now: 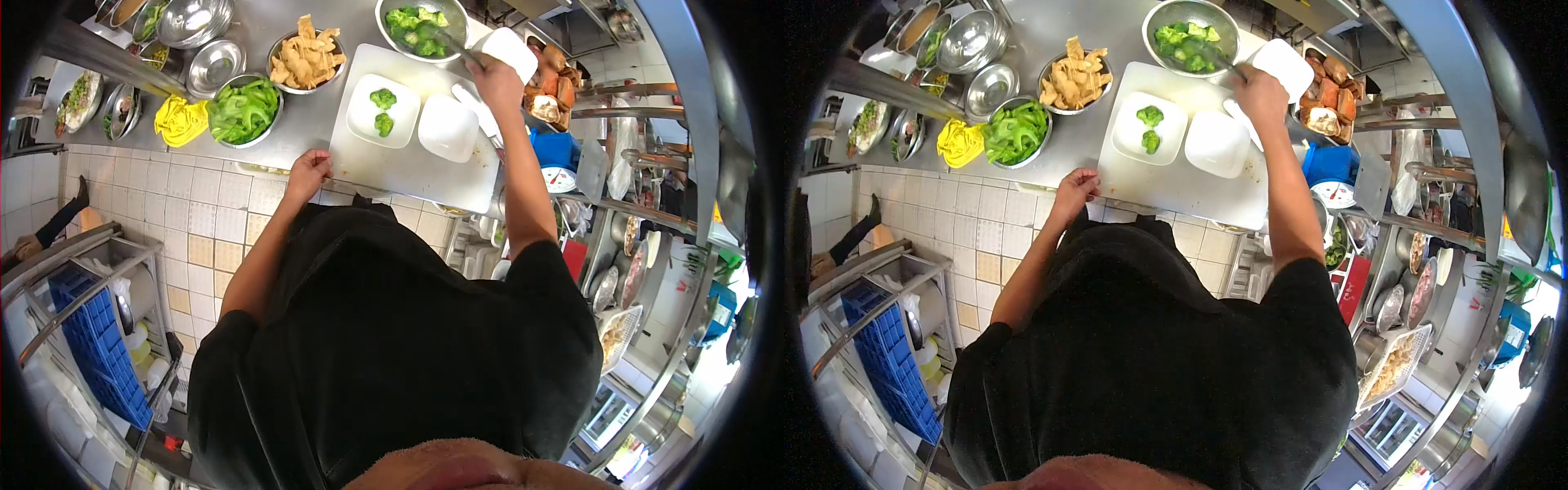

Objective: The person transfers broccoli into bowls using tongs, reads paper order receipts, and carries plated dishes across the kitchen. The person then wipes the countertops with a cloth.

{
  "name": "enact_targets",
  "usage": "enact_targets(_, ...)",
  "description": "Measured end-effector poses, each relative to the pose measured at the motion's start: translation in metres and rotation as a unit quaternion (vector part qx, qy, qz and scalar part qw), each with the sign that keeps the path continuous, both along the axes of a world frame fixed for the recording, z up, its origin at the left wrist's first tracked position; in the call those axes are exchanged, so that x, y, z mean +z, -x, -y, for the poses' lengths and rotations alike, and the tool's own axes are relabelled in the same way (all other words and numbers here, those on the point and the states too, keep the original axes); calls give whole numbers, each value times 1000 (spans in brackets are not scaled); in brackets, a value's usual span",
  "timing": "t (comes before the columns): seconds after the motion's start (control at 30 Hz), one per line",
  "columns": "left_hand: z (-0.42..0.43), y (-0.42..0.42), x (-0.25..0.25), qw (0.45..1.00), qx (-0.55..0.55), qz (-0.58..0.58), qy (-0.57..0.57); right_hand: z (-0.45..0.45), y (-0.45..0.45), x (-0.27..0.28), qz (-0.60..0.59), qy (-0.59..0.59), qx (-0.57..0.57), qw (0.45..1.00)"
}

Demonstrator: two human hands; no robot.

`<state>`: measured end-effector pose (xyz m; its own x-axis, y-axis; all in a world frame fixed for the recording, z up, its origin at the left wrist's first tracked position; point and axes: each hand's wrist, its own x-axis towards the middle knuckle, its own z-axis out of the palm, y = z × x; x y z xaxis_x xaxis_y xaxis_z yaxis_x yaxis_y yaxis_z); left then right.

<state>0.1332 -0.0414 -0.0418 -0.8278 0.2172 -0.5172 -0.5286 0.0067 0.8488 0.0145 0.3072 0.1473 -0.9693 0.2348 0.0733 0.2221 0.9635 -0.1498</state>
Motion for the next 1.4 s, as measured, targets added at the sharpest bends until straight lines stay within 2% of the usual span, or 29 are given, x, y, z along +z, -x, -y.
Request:
enact_targets(0.1,7,3,-1,1000,-13,0,26,26,-56,4,32,32,92,995)
enact_targets(0.2,9,5,-2,999,-30,5,42,54,-91,-33,18,65,196,978)
enact_targets(0.27,11,5,1,998,-44,6,50,60,-93,-65,36,28,207,977)
enact_targets(0.3,11,5,3,998,-47,1,50,63,-91,-63,63,36,187,980)
enact_targets(0.4,13,3,6,998,-38,-12,44,53,-72,-36,59,157,91,982)
enact_targets(0.43,16,1,2,999,-32,-15,39,45,-54,-28,64,131,46,988)
enact_targets(0.47,17,-1,-2,999,-26,-18,34,33,-34,-27,12,80,49,996)
enact_targets(0.57,19,-10,-9,999,-12,0,35,11,33,-26,81,12,-37,996)
enact_targets(0.67,19,-19,-7,999,2,7,38,-6,77,-63,134,-13,-13,991)
enact_targets(0.7,19,-21,-3,999,7,16,42,-1,77,-63,113,-17,-26,993)
enact_targets(0.8,26,-25,-3,999,15,13,36,-2,52,-42,56,36,-33,997)
enact_targets(0.93,36,-21,-6,999,17,22,30,3,10,-7,34,5,-51,998)
enact_targets(1.03,36,-10,-6,999,-4,3,38,1,6,-6,33,16,-39,999)
enact_targets(1.27,28,2,-7,999,-31,-10,34,-5,67,-79,55,-32,-12,998)
enact_targets(1.4,31,-8,-9,1000,-1,14,18,4,45,-65,14,14,-41,999)
